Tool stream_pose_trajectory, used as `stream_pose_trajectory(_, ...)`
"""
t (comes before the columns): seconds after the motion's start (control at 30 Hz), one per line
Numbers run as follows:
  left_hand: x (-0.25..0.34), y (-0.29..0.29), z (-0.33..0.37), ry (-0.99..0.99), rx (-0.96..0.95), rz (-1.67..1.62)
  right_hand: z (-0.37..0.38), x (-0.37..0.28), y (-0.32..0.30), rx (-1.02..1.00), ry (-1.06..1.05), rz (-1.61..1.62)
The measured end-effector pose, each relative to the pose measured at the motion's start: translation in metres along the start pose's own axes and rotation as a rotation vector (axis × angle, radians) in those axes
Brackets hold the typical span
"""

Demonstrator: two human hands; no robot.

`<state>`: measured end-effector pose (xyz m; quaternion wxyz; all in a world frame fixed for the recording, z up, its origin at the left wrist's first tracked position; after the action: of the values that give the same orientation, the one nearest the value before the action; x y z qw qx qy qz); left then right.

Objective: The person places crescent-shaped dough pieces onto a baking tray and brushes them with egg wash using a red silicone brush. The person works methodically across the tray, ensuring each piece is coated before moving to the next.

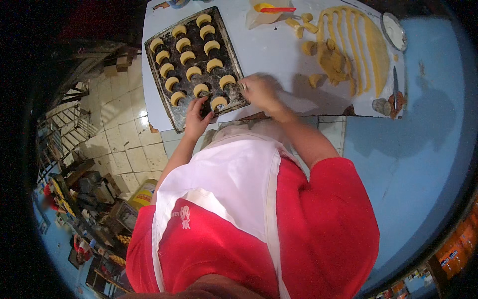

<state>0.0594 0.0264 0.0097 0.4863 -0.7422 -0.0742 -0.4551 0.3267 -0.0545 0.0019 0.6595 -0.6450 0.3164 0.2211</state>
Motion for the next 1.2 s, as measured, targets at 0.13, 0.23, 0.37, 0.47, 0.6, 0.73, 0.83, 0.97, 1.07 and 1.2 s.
stream_pose_trajectory(0.13, 0.007, 0.012, 0.004, 0.046, 0.032, 0.068, -0.043, 0.106, -0.111, 0.154, 0.149, -0.632)
stream_pose_trajectory(0.23, 0.014, 0.024, 0.008, 0.086, 0.051, 0.103, -0.075, 0.162, -0.148, 0.088, 0.259, -0.507)
stream_pose_trajectory(0.37, 0.007, 0.026, 0.009, 0.051, 0.063, 0.083, -0.077, 0.162, -0.124, -0.228, 0.397, -0.416)
stream_pose_trajectory(0.47, -0.011, 0.006, -0.008, 0.001, 0.178, 0.046, -0.047, 0.088, -0.064, -0.156, 0.263, 0.017)
stream_pose_trajectory(0.6, -0.048, -0.034, -0.034, -0.089, 0.289, 0.074, -0.002, -0.024, 0.032, -0.244, 0.065, 0.070)
stream_pose_trajectory(0.73, -0.071, -0.054, -0.046, -0.127, 0.363, 0.106, 0.027, -0.088, 0.087, -0.266, -0.052, 0.094)
stream_pose_trajectory(0.83, -0.085, -0.048, -0.052, -0.289, 0.298, -0.003, 0.040, -0.088, 0.080, -0.226, -0.073, 0.103)
stream_pose_trajectory(0.97, -0.087, -0.046, -0.053, -0.189, 0.323, -0.018, 0.060, -0.008, -0.002, -0.129, 0.137, -0.054)
stream_pose_trajectory(1.07, -0.099, -0.041, -0.053, -0.265, 0.291, -0.117, 0.074, 0.077, -0.100, 0.137, 0.258, -0.591)
stream_pose_trajectory(1.2, -0.095, -0.045, -0.052, -0.187, 0.292, -0.028, 0.052, 0.157, -0.161, 0.074, 0.335, -0.772)
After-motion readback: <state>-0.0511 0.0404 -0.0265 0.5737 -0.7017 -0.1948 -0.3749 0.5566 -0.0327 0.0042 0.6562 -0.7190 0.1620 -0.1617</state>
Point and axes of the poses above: each hand's wrist, its own z-axis towards the middle knuckle, its own y-axis out of the palm, x = y × z, the point moved 6 cm from there along z, towards the middle knuckle, and after that the axes turned 4 degrees about z, right-handed, at the moved point
